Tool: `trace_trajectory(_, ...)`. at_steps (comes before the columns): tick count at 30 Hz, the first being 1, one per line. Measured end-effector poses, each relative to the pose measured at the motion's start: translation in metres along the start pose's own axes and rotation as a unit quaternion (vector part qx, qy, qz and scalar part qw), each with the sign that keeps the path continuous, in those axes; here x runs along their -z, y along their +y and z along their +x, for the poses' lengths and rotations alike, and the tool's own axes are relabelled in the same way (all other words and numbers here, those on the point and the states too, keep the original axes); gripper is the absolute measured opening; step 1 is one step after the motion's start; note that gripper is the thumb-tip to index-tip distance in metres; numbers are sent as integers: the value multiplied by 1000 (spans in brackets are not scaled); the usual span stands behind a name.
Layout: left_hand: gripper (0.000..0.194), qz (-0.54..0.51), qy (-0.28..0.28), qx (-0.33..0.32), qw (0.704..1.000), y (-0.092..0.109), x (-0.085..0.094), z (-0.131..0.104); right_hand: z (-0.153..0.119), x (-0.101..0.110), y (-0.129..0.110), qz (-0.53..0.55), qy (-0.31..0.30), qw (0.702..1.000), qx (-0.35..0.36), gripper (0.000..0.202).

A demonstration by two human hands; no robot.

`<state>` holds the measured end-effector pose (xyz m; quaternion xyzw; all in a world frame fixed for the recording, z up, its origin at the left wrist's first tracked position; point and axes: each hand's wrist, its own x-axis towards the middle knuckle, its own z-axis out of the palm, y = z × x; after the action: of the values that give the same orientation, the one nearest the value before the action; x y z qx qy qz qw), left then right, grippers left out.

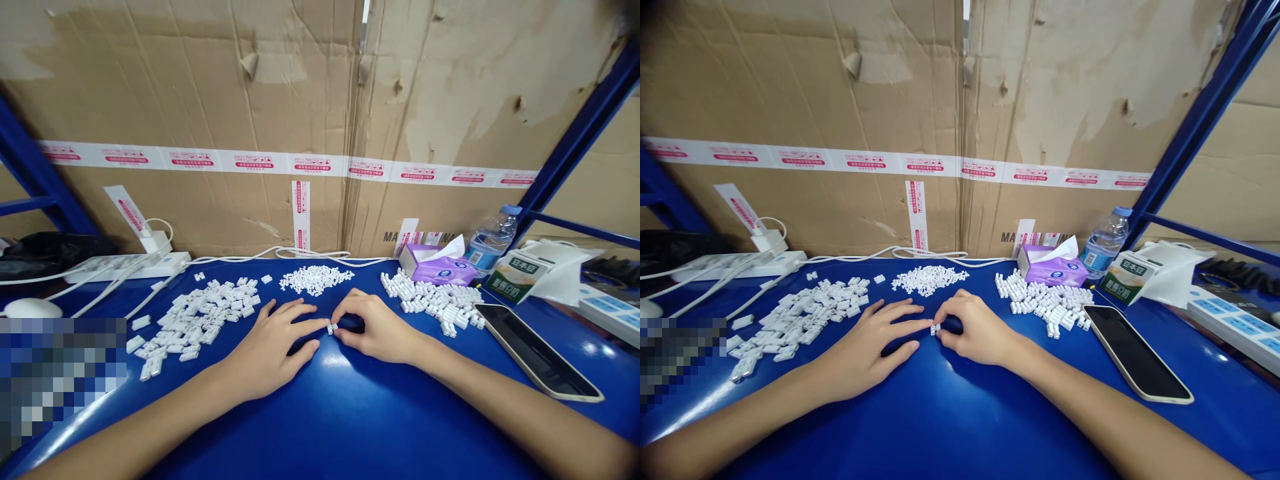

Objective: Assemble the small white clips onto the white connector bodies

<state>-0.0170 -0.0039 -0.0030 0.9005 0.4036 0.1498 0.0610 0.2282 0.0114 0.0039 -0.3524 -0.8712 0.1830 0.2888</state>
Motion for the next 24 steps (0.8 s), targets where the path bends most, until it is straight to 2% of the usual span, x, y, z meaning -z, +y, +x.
trace_trajectory(9,44,2,2,19,1000,2,0,0,0,1,5,-31,8,999,-5,25)
trace_trajectory(12,50,11,-14,25,1000,1,0,-1,-3,4,6,-73,-6,997,-3,43)
trace_trajectory(17,54,13,-9,9,1000,-2,-2,-2,-11,3,10,-135,-81,986,-62,75)
trace_trajectory(24,55,22,-8,6,1000,-3,-3,-3,-15,0,13,-151,-115,980,-67,75)
